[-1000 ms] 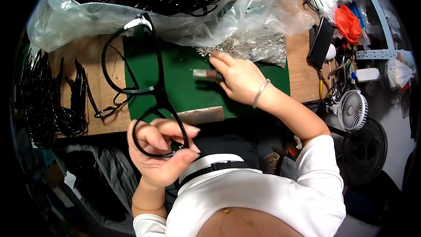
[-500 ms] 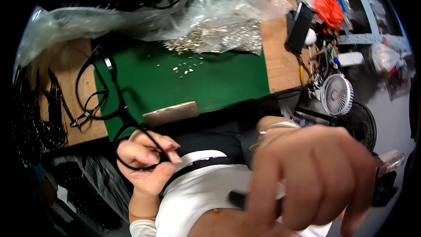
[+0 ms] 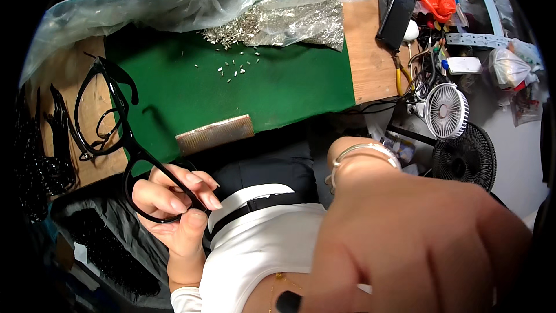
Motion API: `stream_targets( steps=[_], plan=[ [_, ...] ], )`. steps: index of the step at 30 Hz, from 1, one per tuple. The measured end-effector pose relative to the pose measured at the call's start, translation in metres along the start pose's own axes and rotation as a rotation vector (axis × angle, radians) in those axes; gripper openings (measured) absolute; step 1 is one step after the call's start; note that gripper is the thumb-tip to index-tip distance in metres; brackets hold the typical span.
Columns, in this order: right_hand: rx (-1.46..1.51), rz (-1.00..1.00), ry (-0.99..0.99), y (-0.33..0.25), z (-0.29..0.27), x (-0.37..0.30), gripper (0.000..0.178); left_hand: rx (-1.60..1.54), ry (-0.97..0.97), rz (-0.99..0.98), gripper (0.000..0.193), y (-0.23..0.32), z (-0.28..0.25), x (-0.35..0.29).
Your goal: The person uses pliers to attach small metal components to black eyeglass frames on a green work mat. They retrieve frames from a large bag, work on them one at a time, and place finished frames aside. The person also moves a cloth and adjusts the bag during the process.
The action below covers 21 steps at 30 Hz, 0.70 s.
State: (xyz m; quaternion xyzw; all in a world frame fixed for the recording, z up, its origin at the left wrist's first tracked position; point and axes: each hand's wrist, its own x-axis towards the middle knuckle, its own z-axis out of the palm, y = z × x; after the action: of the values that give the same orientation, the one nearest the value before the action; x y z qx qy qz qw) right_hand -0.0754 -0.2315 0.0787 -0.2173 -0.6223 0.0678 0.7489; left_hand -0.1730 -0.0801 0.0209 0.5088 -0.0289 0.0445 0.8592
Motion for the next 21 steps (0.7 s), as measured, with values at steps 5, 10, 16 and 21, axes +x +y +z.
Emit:
stream_targets(
  steps=[5,10,16,21],
  plan=[
    [-0.066,-0.051,-0.001,-0.008,0.001,0.006,0.007,0.004,0.079,0.012,0.027,-0.001,0.002,-0.001],
    [-0.292,0.079,0.139,-0.050,0.012,-0.002,0.004,-0.001,0.123,-0.012,0.028,-0.004,-0.004,-0.003],
    [-1.218,0.967,0.108,-0.029,-0.031,-0.063,0.024,0.019,0.150,0.007,0.036,-0.003,-0.007,-0.004],
    [-1.474,1.151,-0.053,0.009,-0.043,-0.103,0.045,0.252,0.204,-0.117,0.067,0.000,0.005,0.004]
  ],
)
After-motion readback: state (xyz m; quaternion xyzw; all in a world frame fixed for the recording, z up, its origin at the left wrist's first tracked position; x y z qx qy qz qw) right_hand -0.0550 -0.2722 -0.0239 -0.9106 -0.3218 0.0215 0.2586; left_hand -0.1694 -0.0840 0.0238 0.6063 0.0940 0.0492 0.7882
